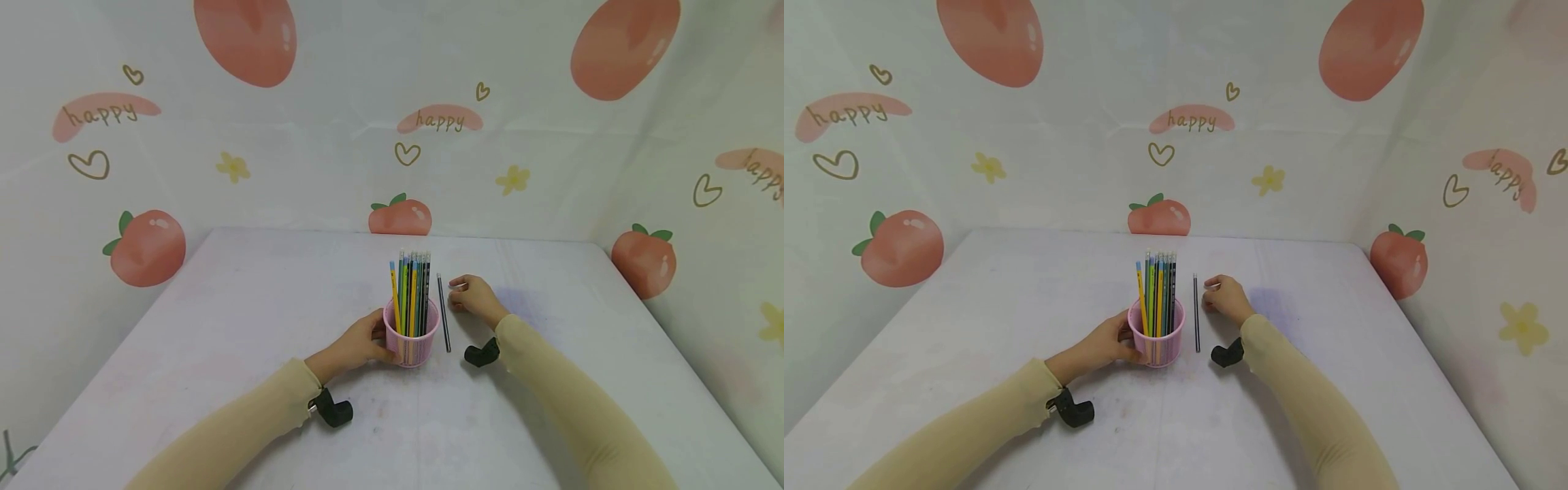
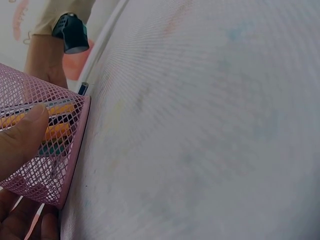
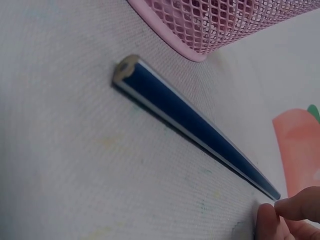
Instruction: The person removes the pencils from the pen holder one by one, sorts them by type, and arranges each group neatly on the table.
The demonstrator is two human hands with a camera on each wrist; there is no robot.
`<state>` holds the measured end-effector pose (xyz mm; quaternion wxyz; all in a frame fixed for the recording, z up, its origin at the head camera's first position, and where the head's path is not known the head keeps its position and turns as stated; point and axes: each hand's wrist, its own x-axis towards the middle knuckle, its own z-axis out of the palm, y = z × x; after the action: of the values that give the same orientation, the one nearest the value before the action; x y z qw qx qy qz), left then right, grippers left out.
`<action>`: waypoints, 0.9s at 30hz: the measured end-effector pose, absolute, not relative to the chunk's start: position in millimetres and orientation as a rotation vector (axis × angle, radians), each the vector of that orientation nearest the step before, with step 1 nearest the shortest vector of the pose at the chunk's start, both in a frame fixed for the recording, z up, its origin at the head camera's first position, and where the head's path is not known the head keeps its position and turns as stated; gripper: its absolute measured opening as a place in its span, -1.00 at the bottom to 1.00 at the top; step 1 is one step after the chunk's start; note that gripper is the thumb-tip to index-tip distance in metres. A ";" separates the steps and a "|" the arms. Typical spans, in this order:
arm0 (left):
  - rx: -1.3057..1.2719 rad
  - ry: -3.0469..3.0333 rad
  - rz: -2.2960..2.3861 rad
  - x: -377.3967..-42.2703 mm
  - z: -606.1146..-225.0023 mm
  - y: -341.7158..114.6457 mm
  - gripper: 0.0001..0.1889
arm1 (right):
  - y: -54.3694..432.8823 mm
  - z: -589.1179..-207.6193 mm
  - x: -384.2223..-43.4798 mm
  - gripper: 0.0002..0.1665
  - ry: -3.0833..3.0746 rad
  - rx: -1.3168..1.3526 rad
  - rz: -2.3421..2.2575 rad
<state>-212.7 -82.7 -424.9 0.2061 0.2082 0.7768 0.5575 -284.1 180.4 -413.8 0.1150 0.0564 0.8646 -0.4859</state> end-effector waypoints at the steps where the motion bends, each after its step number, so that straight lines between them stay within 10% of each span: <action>1: 0.582 2.168 1.553 -212.7 -424.9 -82.6 -0.13 | 180.4 -413.7 -284.0 -0.54 2.529 0.166 -1.434; 27: 0.570 2.164 1.567 -214.1 -425.9 -82.5 -0.17 | 181.8 -377.8 -271.1 -0.46 2.373 -0.144 -1.880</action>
<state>-214.1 -82.5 -425.9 0.2033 0.2042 0.7755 0.5617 -271.1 181.8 -377.8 0.0553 -0.0474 0.7818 -0.6193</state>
